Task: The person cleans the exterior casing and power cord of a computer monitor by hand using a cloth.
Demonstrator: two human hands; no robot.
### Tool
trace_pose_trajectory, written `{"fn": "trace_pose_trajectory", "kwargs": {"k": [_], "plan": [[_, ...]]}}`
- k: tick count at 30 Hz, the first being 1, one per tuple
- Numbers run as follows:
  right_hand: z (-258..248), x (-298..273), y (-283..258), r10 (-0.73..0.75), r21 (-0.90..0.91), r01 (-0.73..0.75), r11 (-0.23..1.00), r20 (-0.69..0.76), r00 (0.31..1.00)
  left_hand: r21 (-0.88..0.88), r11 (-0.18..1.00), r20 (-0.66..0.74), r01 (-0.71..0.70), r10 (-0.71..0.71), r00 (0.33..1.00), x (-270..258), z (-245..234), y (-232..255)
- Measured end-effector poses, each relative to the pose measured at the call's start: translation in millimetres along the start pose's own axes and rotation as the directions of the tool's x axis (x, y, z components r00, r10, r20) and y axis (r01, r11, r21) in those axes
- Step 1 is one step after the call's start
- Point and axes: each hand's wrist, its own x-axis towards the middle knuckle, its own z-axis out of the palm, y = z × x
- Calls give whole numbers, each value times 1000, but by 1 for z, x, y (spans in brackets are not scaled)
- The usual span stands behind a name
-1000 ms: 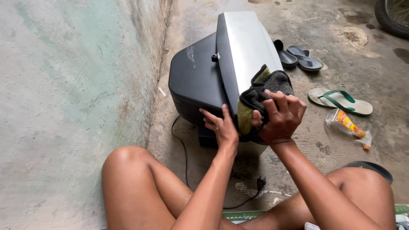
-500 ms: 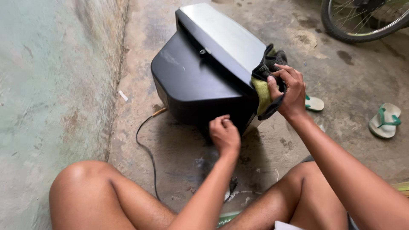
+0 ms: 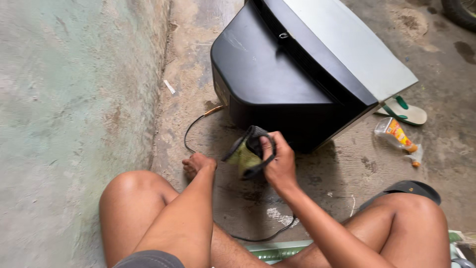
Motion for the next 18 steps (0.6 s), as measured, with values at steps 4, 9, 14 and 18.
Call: {"fn": "trace_pose_trajectory", "kwargs": {"k": [4,9,14,18], "plan": [[21,24,36,171,406,-164,899,21,985,-136,991,-39,5,-11,999,35,51,8],[3,30,51,442,823,-442,358,268,856,-689,722,180,-64,256,950,-1,47,14],[-26,4,31,385,827,-508,239,400,832,-911,409,204,-61,573,793,-93,4,-7],[-23,-21,23,306,691,-594,412,509,804,-634,604,-53,-483,590,806,-158,-24,-33]]}}
